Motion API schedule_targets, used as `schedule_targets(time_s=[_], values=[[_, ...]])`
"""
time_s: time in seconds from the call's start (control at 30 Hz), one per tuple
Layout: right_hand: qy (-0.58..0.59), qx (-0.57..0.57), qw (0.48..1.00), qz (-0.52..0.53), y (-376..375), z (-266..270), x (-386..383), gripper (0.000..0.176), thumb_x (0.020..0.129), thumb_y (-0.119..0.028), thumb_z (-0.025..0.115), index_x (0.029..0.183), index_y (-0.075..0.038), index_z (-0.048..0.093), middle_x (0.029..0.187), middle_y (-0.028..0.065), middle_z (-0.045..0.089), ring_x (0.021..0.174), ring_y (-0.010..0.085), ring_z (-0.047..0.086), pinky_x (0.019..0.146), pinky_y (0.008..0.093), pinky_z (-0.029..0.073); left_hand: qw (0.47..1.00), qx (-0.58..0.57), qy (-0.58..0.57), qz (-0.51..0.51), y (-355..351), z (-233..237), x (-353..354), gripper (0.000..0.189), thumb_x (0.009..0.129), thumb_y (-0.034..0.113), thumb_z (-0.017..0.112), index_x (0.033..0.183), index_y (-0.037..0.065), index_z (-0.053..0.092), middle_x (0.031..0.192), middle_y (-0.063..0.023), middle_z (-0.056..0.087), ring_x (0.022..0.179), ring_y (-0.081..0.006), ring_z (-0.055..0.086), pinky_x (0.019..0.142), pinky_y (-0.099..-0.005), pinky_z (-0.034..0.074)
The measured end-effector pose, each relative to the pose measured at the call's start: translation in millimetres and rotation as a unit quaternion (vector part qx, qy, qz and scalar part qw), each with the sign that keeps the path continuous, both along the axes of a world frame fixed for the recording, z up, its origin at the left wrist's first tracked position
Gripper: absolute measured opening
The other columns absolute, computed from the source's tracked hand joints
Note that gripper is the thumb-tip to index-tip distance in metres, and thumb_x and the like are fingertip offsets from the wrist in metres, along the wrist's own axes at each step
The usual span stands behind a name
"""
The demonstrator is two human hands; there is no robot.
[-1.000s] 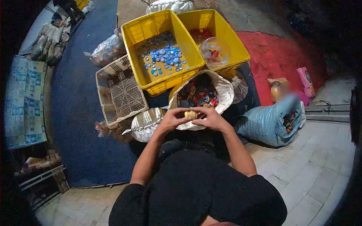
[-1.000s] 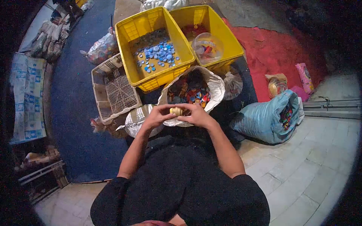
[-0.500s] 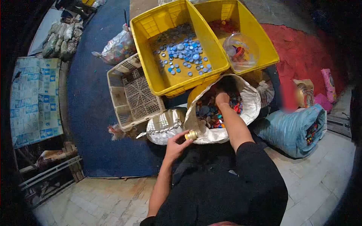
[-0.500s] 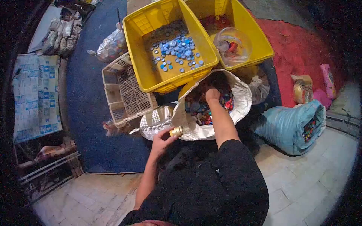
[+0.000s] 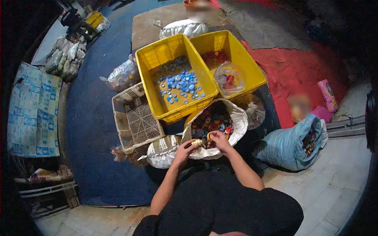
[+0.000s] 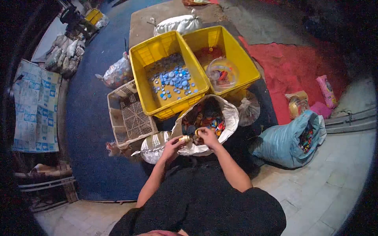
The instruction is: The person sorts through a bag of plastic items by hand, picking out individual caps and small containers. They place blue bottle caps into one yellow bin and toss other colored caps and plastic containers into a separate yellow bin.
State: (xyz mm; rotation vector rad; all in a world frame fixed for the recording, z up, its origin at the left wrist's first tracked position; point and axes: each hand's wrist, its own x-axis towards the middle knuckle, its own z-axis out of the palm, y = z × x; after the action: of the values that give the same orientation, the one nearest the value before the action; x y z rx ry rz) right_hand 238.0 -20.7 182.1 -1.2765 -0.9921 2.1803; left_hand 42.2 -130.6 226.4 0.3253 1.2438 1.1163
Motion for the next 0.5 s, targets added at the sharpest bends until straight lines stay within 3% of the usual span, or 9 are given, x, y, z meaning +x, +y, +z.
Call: schedule_targets(time_s=[0.07,0.2,0.3,0.33,0.37,0.4,0.43,0.47,0.5], values=[[0.02,-0.104,0.994,-0.026,-13,26,4,0.024,0.098,-0.014,0.047,0.12,-0.004,0.048,0.105,0.0119,0.059,0.094,0.0255,0.064,0.08,0.0419,0.058,0.999,-0.003,0.016,-0.047,19,6,11,0.044,0.087,0.017,0.069,0.126,-0.002,0.056,0.109,-0.0089,0.064,0.09,-0.0115,0.061,0.078,-0.0233,0.049],[0.073,-0.173,0.98,-0.063,-4,42,17,0.024,0.097,-0.01,0.044,0.12,-0.004,0.051,0.105,0.0089,0.06,0.088,0.0199,0.062,0.08,0.0397,0.057,0.997,0.013,-0.02,-0.068,51,-14,34,0.037,0.089,0.015,0.067,0.119,-0.004,0.059,0.083,-0.0013,0.063,0.066,-0.0056,0.053,0.059,-0.0194,0.044],[0.028,-0.063,0.997,-0.039,37,61,15,0.025,0.094,-0.005,0.048,0.115,-0.003,0.06,0.102,0.0083,0.064,0.091,0.017,0.064,0.072,0.0301,0.055,0.99,0.041,0.065,-0.116,101,-26,41,0.029,0.089,0.016,0.065,0.111,-0.003,0.065,0.072,0.0004,0.06,0.061,-0.0062,0.051,0.056,-0.0221,0.042],[0.015,0.126,0.992,0.023,64,48,18,0.023,0.092,-0.007,0.052,0.112,-0.005,0.063,0.1,0.0049,0.065,0.087,0.0144,0.063,0.07,0.0276,0.053,0.98,0.124,0.107,-0.113,131,-7,41,0.023,0.089,0.019,0.063,0.103,0.0,0.068,0.071,0.0001,0.06,0.06,-0.0071,0.051,0.056,-0.0222,0.041],[0.008,0.121,0.993,-0.009,101,56,10,0.021,0.094,-0.014,0.051,0.108,-0.008,0.066,0.097,0.0028,0.066,0.084,0.0144,0.063,0.068,0.0291,0.052,0.937,0.214,0.218,-0.172,176,-27,29,0.026,0.095,0.026,0.053,0.095,0.005,0.068,0.075,-0.0006,0.06,0.063,-0.0096,0.053,0.057,-0.0242,0.045],[0.045,0.131,0.99,-0.041,141,70,0,0.024,0.097,-0.021,0.047,0.109,-0.011,0.065,0.095,0.0009,0.067,0.08,0.0143,0.063,0.068,0.031,0.051,0.975,0.142,0.111,-0.131,205,31,34,0.024,0.093,0.029,0.056,0.092,0.006,0.065,0.075,-0.0005,0.058,0.064,-0.01,0.052,0.056,-0.0256,0.043],[0.051,0.146,0.983,-0.1,175,94,-8,0.03,0.099,-0.027,0.041,0.117,-0.013,0.059,0.099,0.002,0.066,0.081,0.0158,0.062,0.067,0.0329,0.051,0.967,0.23,0.1,-0.041,237,59,40,0.028,0.092,0.033,0.058,0.098,0.006,0.063,0.078,-0.0023,0.06,0.066,-0.0115,0.056,0.057,-0.0264,0.045],[0.086,0.155,0.972,-0.154,207,113,-10,0.04,0.099,-0.028,0.042,0.136,-0.012,0.045,0.118,0.0071,0.06,0.091,0.0171,0.061,0.069,0.0327,0.051,0.927,0.186,0.32,-0.055,281,55,19,0.046,0.091,0.036,0.06,0.12,0.0,0.056,0.101,-0.0119,0.065,0.088,-0.0189,0.063,0.076,-0.0295,0.05],[0.061,0.246,0.951,-0.175,240,120,-10,0.045,0.098,-0.026,0.045,0.138,-0.006,0.041,0.114,0.0081,0.058,0.092,0.0175,0.058,0.073,0.0304,0.051,0.918,0.21,0.334,0.023,303,79,19,0.061,0.089,0.04,0.061,0.131,-0.002,0.046,0.114,-0.0174,0.06,0.101,-0.023,0.059,0.086,-0.0327,0.046]])
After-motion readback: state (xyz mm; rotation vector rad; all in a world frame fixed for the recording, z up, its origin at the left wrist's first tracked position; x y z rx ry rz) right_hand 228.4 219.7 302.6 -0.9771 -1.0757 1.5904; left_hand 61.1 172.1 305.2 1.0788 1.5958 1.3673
